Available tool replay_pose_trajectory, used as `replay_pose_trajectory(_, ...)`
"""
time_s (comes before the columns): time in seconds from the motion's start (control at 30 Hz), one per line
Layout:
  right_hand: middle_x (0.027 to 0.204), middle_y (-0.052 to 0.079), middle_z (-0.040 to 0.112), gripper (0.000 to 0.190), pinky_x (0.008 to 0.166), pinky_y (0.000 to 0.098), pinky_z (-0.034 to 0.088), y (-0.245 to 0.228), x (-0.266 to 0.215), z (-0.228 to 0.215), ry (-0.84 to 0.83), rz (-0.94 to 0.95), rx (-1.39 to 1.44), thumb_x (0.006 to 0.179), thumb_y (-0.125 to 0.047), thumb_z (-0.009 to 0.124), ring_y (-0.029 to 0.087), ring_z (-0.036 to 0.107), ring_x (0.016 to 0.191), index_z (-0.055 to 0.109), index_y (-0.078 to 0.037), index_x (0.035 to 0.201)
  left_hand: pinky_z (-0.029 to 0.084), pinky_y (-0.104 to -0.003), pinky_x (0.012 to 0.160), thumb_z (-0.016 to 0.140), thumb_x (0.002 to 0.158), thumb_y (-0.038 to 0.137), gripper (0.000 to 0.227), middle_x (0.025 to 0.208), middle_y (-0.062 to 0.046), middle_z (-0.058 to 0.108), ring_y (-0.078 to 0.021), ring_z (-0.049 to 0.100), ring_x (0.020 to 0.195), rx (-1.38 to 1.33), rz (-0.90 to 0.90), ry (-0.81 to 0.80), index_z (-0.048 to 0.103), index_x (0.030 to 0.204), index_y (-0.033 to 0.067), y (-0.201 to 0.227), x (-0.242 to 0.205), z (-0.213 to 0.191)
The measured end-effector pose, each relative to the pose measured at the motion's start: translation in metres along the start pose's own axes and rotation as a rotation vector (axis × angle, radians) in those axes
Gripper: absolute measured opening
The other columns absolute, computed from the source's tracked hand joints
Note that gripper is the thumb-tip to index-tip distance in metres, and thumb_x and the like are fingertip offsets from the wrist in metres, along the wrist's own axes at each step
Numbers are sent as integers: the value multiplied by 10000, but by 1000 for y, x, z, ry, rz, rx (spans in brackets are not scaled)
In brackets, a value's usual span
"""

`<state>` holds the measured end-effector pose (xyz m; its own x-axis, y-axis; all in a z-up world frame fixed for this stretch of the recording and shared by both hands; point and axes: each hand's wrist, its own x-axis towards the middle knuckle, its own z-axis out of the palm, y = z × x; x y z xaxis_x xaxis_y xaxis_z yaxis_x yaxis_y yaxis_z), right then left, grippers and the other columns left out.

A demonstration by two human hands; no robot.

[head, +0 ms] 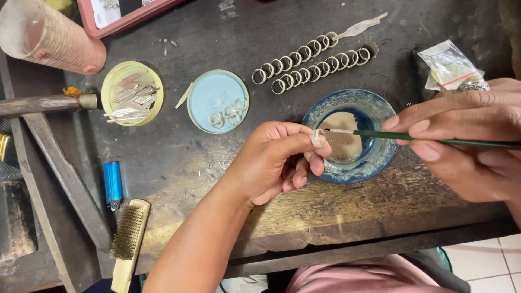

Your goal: Applying flux and solder to small metal rings using a fine brush at a jewelry workbench

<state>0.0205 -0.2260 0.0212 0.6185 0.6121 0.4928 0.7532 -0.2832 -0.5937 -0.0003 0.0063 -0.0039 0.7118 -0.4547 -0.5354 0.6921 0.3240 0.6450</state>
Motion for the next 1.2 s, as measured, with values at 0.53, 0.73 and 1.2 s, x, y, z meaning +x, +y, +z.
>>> replay_pose_trajectory(0.53, 907, 126, 648, 139, 560, 218, 514, -7, 6, 1, -38, -11, -21, 798, -62, 493, 129, 662, 623, 464, -62, 934, 264, -173, 238, 553, 786, 110, 170, 540, -122, 573, -97, 461, 320, 7, -4, 11, 599, 726, -43, -1, 1, 0)
replay_pose_trajectory(0.73, 913, 135, 640, 142, 621, 214, 574, -9, 6, 0, -44, 21, 26, 793, -66, 475, 137, 690, 666, 469, -50, 934, 267, -172, 237, 552, 789, 109, 171, 536, -124, 574, -96, 459, 316, 14, -2, 11, 603, 727, -43, -1, 1, 0)
replay_pose_trajectory(1.2, 935, 118, 633, 182, 629, 204, 598, 0, -2, -3, -98, 16, 55, 776, -84, 475, 140, 702, 682, 472, -46, 954, 266, -170, 243, 555, 786, 116, 171, 534, -123, 572, -94, 456, 317, 18, -6, 15, 602, 721, -35, 0, 1, 0)
